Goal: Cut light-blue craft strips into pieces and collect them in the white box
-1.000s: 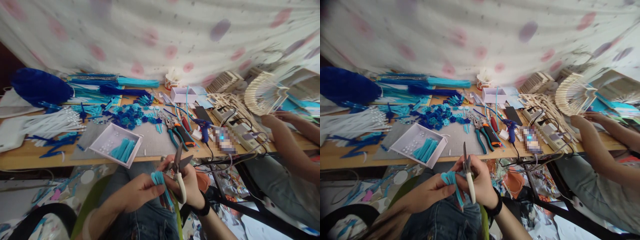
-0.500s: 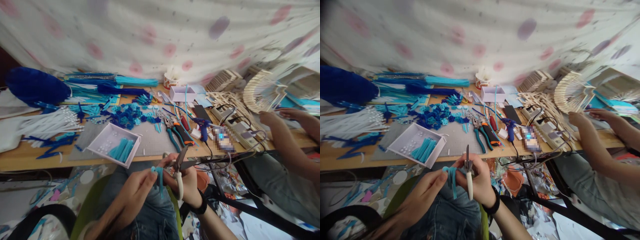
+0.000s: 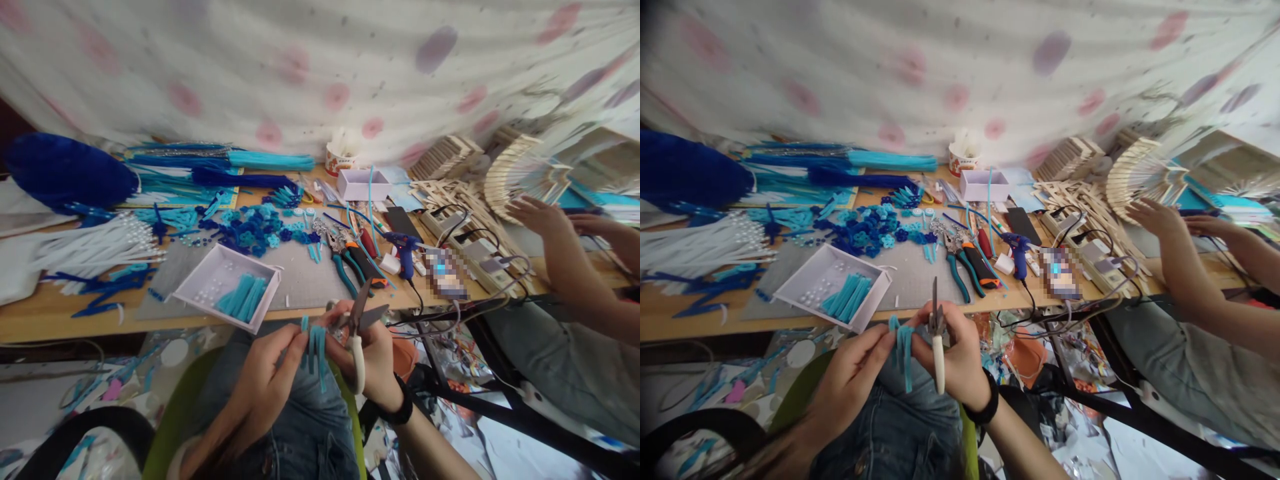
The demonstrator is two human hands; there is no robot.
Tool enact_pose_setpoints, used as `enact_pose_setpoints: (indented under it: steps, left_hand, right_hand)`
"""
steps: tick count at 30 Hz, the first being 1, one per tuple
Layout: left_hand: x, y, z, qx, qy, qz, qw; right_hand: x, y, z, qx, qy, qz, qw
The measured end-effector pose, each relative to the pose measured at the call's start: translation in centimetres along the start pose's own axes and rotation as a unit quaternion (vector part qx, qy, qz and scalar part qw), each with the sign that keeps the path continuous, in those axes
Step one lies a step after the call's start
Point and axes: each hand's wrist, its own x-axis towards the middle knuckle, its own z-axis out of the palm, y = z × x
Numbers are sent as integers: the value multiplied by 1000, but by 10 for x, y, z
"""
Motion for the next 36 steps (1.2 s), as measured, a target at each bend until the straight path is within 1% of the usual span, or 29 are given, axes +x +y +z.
enact_pose_setpoints:
  steps: [3,7,11,14,16,17,19,22,24,26,28,30,32,34,35,36]
  left_hand:
    - [-1,-3,-1,-35,-40,-2,999]
    - [2,-1,-5,-56,-92,-10,994]
    - [5,0,-8,-72,-124,-22,989]
    - [7,0,-8,-139,-145,-36,979]
    - [8,0,-6,-186,-153,-48,969]
    - [8,0,-5,-192,-153,-53,968]
    - [9,0,-4,-167,-138,-60,974]
    - [11,0,-5,-121,-113,-71,984]
    - [11,-2,-6,-123,-121,-76,982]
    - [11,-5,-8,-142,-143,-74,977]
    - [11,-9,-8,-171,-160,-74,969]
    - [12,-13,-8,-210,-161,-87,960]
    - [13,-16,-8,-245,-137,-107,954]
    - [15,-17,-9,-263,-95,-117,953]
    - [16,-17,-11,-264,-74,-113,955]
    - [17,-17,-14,-259,-59,-104,958]
  right_hand:
    - [0,-2,1,36,5,36,999]
    - [-2,-2,2,15,26,39,999]
    - [-2,-4,4,34,43,64,996]
    - [-4,-3,4,18,43,60,997]
    - [-5,-1,4,20,33,63,997]
    - [-6,1,3,30,23,64,997]
    - [-6,1,2,45,2,54,998]
    - [-4,-1,0,19,-25,3,1000]
    - [-3,-3,-1,3,-34,-13,999]
    - [-4,-4,0,18,-42,6,999]
    - [-5,-2,-1,52,-67,52,995]
    - [-4,-1,-4,71,-94,97,988]
    - [1,-2,-12,59,-100,112,987]
    - [7,-7,-25,38,-94,102,990]
    - [10,-11,-33,43,-107,105,988]
    - [11,-16,-40,56,-142,117,981]
